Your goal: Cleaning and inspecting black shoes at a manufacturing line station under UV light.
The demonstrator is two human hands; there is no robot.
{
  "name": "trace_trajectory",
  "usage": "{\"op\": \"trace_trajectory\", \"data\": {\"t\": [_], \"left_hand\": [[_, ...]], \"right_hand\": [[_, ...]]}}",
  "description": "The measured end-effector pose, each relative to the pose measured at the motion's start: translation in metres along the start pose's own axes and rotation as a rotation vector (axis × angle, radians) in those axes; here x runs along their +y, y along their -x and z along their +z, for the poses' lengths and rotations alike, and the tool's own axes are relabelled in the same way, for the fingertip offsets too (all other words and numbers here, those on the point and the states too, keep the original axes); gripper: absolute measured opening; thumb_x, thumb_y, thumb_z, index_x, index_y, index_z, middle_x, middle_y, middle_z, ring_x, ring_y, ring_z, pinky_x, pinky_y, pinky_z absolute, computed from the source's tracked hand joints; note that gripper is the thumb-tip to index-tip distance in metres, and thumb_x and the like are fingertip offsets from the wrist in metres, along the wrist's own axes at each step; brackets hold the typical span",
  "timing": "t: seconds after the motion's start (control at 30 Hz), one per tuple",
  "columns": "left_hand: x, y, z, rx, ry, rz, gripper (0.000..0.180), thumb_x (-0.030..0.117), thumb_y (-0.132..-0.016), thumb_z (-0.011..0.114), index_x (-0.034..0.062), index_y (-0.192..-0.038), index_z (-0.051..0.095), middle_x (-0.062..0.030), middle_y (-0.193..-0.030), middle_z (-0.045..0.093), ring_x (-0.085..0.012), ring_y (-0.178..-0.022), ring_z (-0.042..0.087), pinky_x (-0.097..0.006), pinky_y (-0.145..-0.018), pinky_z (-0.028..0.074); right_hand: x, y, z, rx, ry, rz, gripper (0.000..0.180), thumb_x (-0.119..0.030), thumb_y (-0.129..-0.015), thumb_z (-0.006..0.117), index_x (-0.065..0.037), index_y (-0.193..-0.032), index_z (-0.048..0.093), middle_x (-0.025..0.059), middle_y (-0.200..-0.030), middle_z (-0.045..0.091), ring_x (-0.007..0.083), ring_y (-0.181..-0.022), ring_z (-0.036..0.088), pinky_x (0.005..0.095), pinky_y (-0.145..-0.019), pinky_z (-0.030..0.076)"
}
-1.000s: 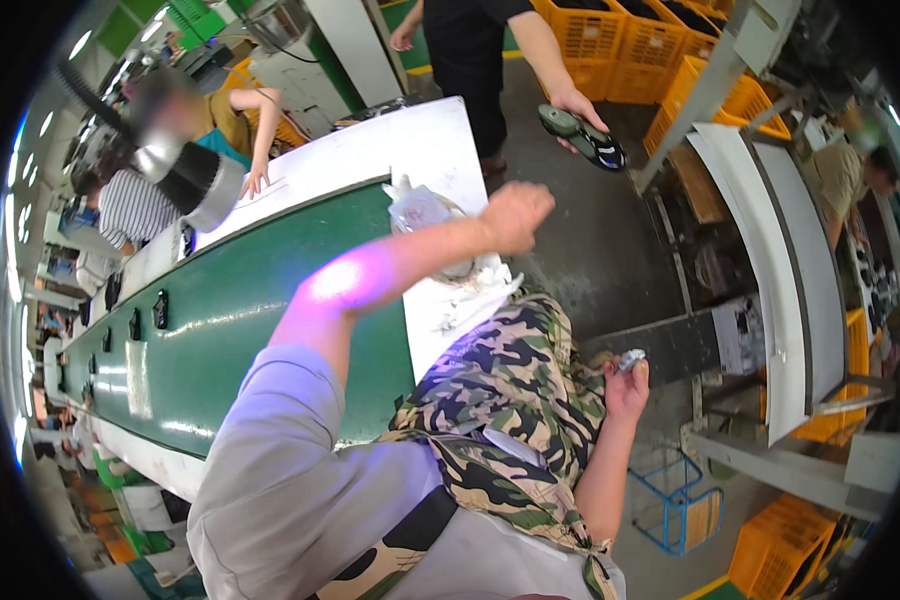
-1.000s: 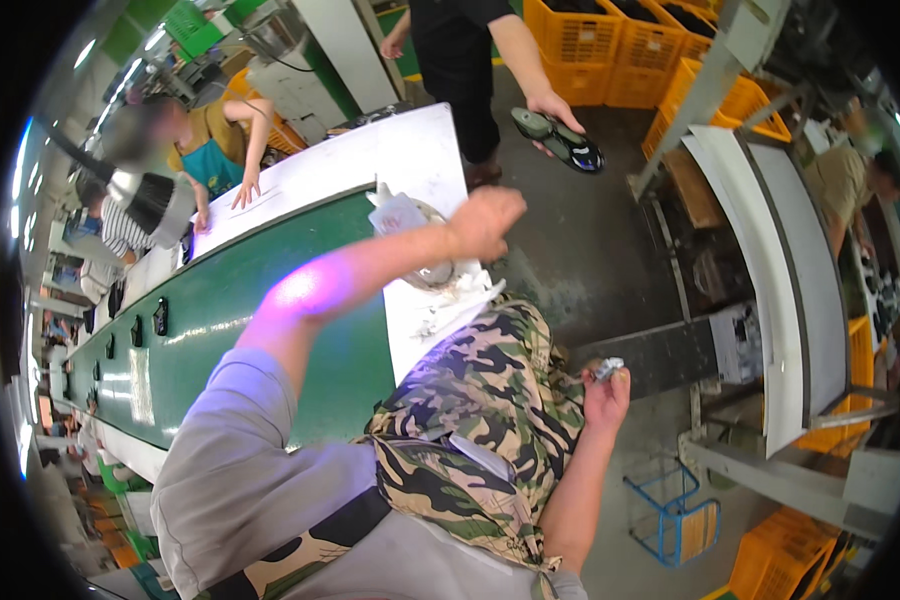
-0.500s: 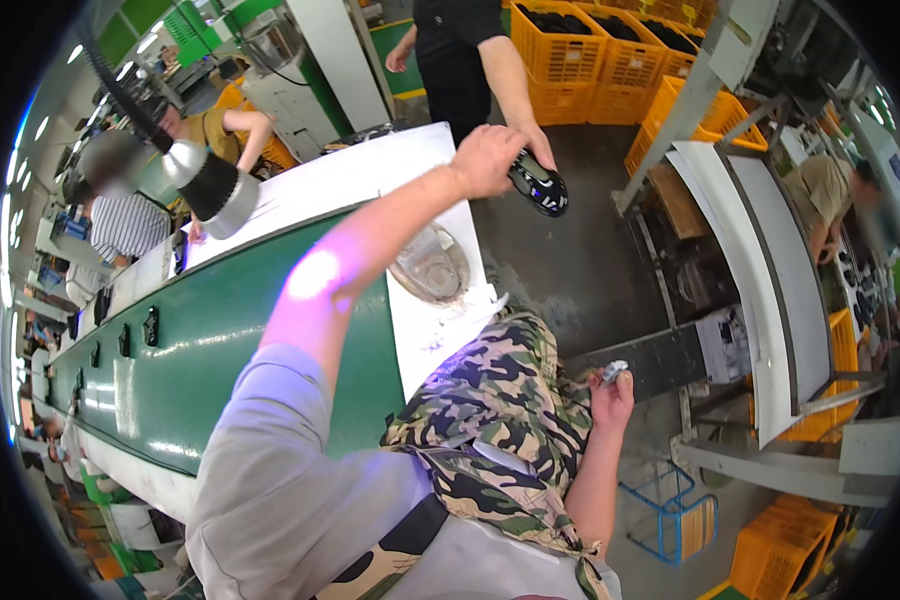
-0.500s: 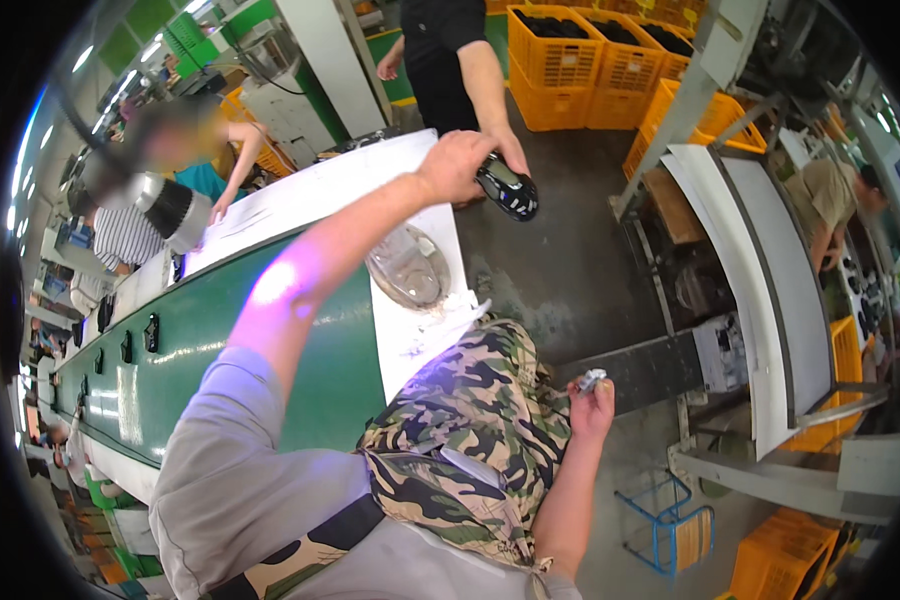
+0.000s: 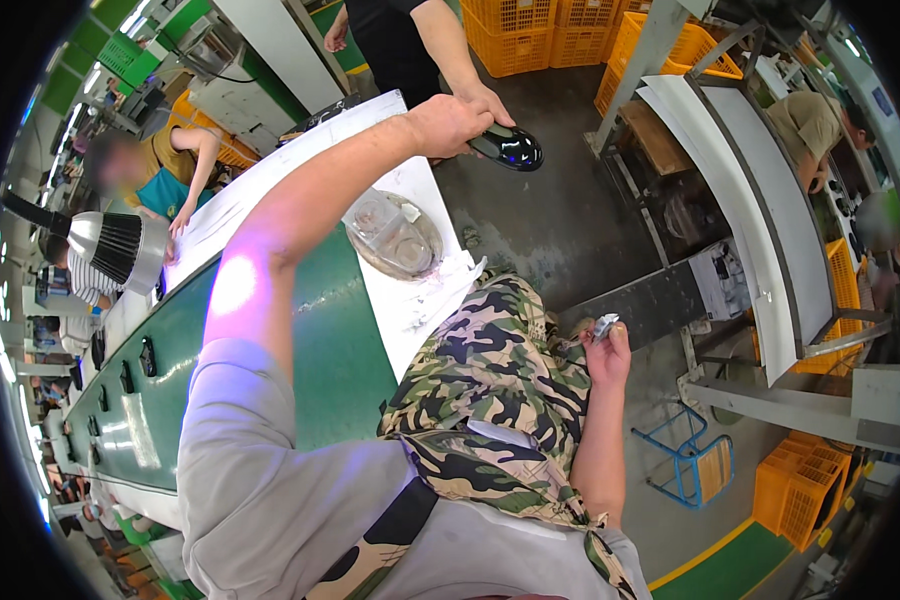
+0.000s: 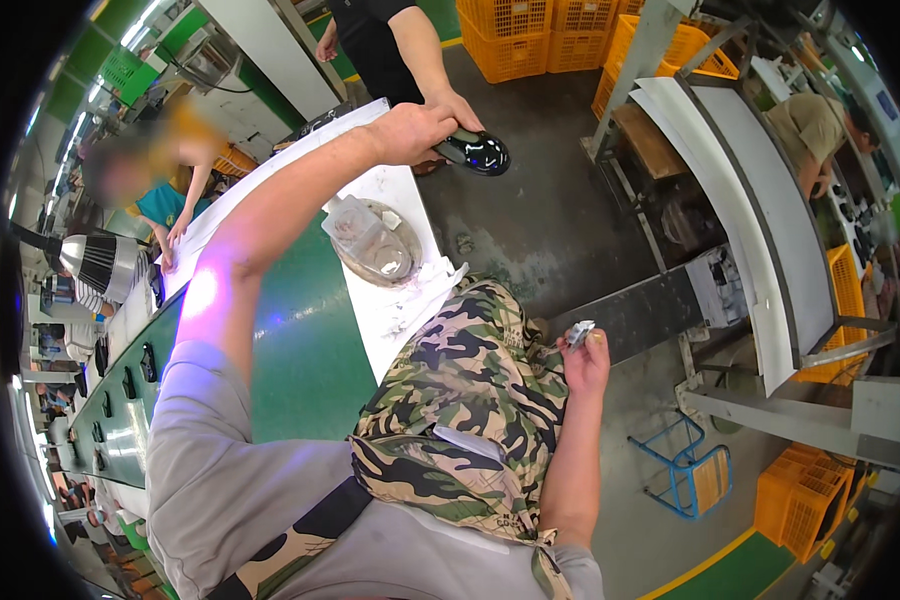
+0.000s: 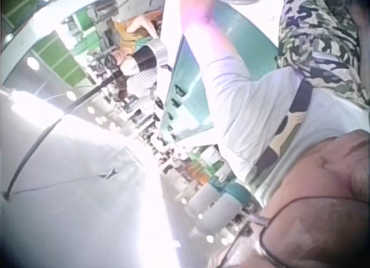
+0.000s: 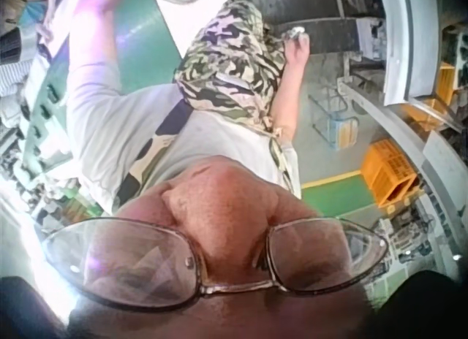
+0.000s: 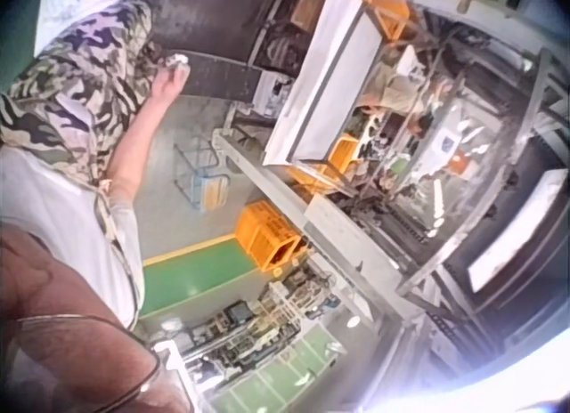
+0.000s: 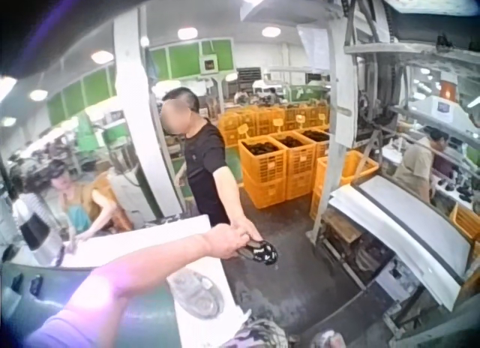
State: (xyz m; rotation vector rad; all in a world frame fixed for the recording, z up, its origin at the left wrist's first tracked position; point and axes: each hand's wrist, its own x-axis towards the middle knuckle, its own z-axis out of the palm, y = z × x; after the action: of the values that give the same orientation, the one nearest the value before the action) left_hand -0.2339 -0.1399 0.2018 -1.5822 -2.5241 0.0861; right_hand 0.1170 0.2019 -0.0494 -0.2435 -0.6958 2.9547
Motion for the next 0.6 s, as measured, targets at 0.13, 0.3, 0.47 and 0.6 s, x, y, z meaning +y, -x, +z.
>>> {"op": "trace_trajectory", "data": {"t": [0.13, 0.3, 0.47, 0.6], "left_hand": [[0.006, 0.01, -0.02, -0.068, 0.031, -0.066, 0.04, 0.025, -0.076, 0.079, 0.0038, -0.105, 0.061, -0.0132, -0.106, 0.064, -0.0349, -0.092, 0.068, -0.044, -0.076, 0.057], [0.008, 0.046, -0.029, 0.212, 0.189, -0.255, 0.045, 0.027, -0.071, 0.081, 0.0074, -0.11, 0.066, -0.0136, -0.104, 0.066, -0.0342, -0.092, 0.068, -0.043, -0.081, 0.056], [0.038, 0.107, -0.057, 0.433, 0.389, -0.632, 0.053, 0.024, -0.061, 0.087, 0.0002, -0.105, 0.067, -0.0142, -0.093, 0.068, -0.0276, -0.085, 0.068, -0.035, -0.08, 0.054], [0.088, 0.15, -0.038, 0.346, 1.102, -0.791, 0.063, 0.026, -0.066, 0.089, -0.004, -0.115, 0.062, -0.0086, -0.102, 0.069, -0.0176, -0.091, 0.065, -0.033, -0.087, 0.052]], "right_hand": [[0.0, 0.0, -0.002, 0.022, 0.018, 0.004, 0.011, -0.016, -0.094, 0.065, -0.009, -0.101, 0.06, 0.0117, -0.103, 0.068, 0.03, -0.1, 0.065, 0.0503, -0.086, 0.054], [0.0, 0.001, -0.004, 0.027, 0.025, 0.003, 0.012, -0.017, -0.094, 0.066, -0.009, -0.1, 0.06, 0.0112, -0.103, 0.069, 0.0298, -0.098, 0.065, 0.0503, -0.085, 0.054], [0.0, 0.001, 0.0, 0.066, 0.054, 0.01, 0.011, -0.017, -0.094, 0.065, -0.01, -0.1, 0.059, 0.0113, -0.102, 0.069, 0.0304, -0.096, 0.065, 0.0498, -0.084, 0.054], [0.0, 0.006, -0.007, 0.027, 0.086, 0.012, 0.011, -0.018, -0.096, 0.062, -0.011, -0.104, 0.061, 0.0085, -0.103, 0.069, 0.0292, -0.099, 0.066, 0.0509, -0.088, 0.053]]}}
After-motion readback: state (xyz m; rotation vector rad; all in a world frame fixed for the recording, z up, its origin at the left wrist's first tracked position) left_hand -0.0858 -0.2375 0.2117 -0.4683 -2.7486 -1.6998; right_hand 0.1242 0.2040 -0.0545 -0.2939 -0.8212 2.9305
